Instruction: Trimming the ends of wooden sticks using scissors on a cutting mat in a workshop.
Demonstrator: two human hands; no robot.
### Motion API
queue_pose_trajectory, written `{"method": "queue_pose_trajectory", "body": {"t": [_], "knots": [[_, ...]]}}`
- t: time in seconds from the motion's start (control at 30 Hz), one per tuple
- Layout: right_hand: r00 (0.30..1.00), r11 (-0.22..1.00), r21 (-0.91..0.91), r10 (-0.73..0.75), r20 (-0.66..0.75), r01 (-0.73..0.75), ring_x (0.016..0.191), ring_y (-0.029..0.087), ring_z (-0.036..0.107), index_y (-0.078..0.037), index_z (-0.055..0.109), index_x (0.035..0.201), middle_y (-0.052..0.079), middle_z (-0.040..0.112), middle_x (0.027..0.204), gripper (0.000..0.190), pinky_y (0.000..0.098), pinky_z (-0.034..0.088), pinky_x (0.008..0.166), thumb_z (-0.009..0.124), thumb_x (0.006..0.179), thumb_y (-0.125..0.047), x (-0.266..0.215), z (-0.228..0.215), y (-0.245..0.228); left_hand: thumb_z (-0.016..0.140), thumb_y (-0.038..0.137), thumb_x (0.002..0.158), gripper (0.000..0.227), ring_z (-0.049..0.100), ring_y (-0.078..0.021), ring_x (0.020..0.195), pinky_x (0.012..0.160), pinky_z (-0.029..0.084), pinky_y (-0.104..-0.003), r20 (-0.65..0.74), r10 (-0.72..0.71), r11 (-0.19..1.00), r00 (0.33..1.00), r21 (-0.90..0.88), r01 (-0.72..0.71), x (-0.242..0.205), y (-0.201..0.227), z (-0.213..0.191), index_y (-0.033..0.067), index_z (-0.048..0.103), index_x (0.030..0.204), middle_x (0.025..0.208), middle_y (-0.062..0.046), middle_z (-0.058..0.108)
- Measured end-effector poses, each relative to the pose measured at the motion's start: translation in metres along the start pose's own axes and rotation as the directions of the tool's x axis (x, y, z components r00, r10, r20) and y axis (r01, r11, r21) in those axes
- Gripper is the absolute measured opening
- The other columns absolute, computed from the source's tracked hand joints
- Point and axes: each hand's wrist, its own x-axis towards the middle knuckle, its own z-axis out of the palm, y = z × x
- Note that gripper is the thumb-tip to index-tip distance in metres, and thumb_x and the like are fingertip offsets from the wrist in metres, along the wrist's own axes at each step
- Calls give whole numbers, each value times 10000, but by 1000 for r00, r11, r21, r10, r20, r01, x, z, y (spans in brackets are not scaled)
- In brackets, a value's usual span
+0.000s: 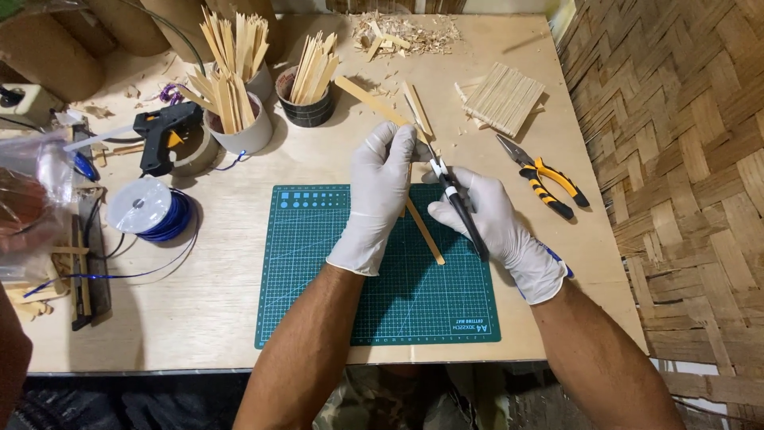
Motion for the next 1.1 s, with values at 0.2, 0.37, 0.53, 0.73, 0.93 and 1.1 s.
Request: {"method": "queue_pose_trajectory", "body": {"t": [0.2, 0.37, 0.53, 0.73, 0.93, 1.1], "knots": [[999, 1000, -28, 14, 42, -13, 587, 84, 636, -58, 744, 1121, 56, 695, 701, 322, 207, 498, 575, 798, 844, -212, 1, -8, 21, 633, 210, 1030, 250, 733, -142, 741, 737, 565, -279, -1, 34, 999, 999, 12, -34, 0, -3, 0, 88, 678, 816, 722, -94, 726], [998, 998, -56, 14, 58, -10, 609, 90, 642, -55, 728, 1150, 63, 718, 761, 349, 228, 524, 605, 792, 844, -210, 4, -10, 21, 647, 216, 1021, 253, 724, -135, 732, 729, 559, -277, -11, 50, 999, 999, 2, -50, 1, -6, 0, 92, 678, 802, 711, -94, 726], [998, 997, -74, -13, 69, 19, 614, 86, 629, -47, 723, 1121, 61, 716, 759, 315, 212, 511, 609, 784, 855, -205, 5, -4, 4, 645, 201, 1020, 255, 706, -122, 726, 731, 550, -274, -27, 50, 999, 998, 12, -50, 0, -9, 2, 93, 683, 792, 703, -84, 723], [998, 995, -95, -17, 65, 23, 619, 77, 632, -52, 718, 1132, 47, 713, 768, 333, 211, 515, 612, 789, 850, -216, 5, -10, 24, 658, 205, 1010, 249, 698, -108, 720, 718, 550, -269, -44, 46, 999, 998, 18, -45, -1, -6, 2, 103, 688, 784, 704, -75, 725], [997, 995, -99, -16, 71, 23, 636, 71, 630, -66, 712, 1151, 34, 717, 790, 343, 211, 520, 618, 785, 852, -218, 5, -10, 25, 652, 196, 1008, 251, 711, -120, 704, 722, 559, -272, -43, 28, 999, 999, -31, -29, -2, -1, 3, 96, 682, 780, 703, -70, 718], [998, 995, -99, -11, 67, 18, 639, 72, 627, -66, 711, 1136, 37, 722, 795, 331, 210, 517, 609, 790, 855, -224, 4, -10, 26, 653, 200, 1008, 252, 726, -124, 703, 711, 566, -267, -44, 41, 999, 998, -23, -42, -2, -2, 4, 99, 687, 780, 702, -71, 724]]}}
